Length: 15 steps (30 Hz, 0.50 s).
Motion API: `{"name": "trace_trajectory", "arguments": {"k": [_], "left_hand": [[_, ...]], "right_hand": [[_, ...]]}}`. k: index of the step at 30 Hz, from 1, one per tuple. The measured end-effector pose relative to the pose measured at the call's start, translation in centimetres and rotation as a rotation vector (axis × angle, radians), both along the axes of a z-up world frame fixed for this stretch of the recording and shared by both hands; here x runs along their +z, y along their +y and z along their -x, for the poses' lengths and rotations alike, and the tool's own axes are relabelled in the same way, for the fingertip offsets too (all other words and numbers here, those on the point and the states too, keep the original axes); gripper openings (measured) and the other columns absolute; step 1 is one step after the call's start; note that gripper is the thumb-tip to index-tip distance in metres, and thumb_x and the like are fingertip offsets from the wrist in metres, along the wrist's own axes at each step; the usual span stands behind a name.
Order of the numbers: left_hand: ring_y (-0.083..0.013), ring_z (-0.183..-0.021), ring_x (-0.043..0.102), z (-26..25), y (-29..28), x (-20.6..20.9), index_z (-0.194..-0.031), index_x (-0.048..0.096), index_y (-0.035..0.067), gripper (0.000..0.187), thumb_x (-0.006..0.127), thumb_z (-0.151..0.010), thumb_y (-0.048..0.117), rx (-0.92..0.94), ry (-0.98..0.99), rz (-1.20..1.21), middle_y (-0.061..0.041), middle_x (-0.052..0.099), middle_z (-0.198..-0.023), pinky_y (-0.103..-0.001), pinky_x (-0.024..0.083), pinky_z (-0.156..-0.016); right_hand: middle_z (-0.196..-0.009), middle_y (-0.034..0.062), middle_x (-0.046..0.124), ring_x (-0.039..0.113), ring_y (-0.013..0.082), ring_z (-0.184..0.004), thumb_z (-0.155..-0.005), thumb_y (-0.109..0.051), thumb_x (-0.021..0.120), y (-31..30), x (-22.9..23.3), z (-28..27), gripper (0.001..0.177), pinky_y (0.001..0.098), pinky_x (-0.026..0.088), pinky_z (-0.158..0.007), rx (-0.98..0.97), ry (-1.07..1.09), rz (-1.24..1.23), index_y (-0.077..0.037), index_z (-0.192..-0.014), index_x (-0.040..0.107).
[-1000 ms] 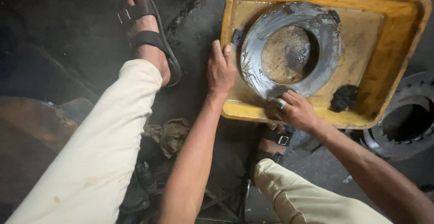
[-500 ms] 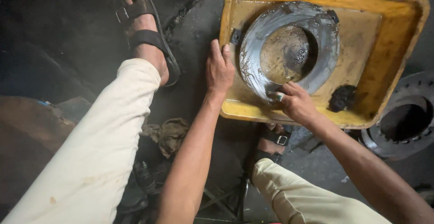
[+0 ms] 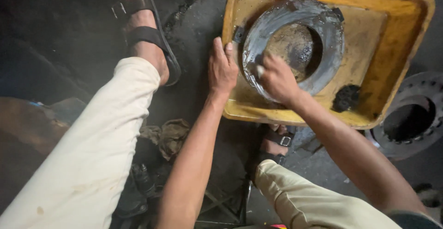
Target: Cleaning a metal automotive clutch pressure plate in a tray using a solvent and a brush.
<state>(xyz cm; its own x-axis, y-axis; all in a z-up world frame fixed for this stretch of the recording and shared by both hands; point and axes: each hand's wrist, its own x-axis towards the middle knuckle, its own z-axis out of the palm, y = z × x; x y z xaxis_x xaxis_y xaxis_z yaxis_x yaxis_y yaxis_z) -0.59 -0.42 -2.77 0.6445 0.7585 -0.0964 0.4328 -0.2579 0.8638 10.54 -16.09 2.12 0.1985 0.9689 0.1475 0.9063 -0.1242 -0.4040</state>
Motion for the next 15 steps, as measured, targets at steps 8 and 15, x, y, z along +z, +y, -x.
{"name": "trace_trajectory", "arguments": {"k": [8, 15], "left_hand": [[-0.0532, -0.105, 0.061, -0.4, 0.1, -0.1, -0.141, 0.046, -0.003, 0.048, 0.046, -0.11, 0.034, 0.024, 0.04, -0.071, -0.037, 0.063, -0.117, -0.056, 0.05, -0.089], [-0.0528, -0.099, 0.064, -0.4, 0.1, 1.9, -0.136, 0.051, 0.001, 0.045, 0.042, -0.111, 0.037, 0.006, 0.105, 0.135, -0.033, 0.07, -0.106, -0.058, 0.047, -0.081]], "right_hand": [[-0.096, 0.0136, 0.062, 0.057, 0.0321, -0.098, -0.08, -0.007, 0.07, -0.4, -1.2, 2.0, 0.019, 0.0474, 0.047, -0.092, -0.148, 0.018, 0.103, -0.007, -0.099, 0.069], [-0.101, 0.0155, 0.063, 0.056, 0.0354, -0.098, -0.081, -0.002, 0.07, 0.4, -0.8, 0.7, 0.028, 0.0478, 0.048, -0.089, -0.132, 0.051, 0.011, -0.007, -0.108, 0.07]]}}
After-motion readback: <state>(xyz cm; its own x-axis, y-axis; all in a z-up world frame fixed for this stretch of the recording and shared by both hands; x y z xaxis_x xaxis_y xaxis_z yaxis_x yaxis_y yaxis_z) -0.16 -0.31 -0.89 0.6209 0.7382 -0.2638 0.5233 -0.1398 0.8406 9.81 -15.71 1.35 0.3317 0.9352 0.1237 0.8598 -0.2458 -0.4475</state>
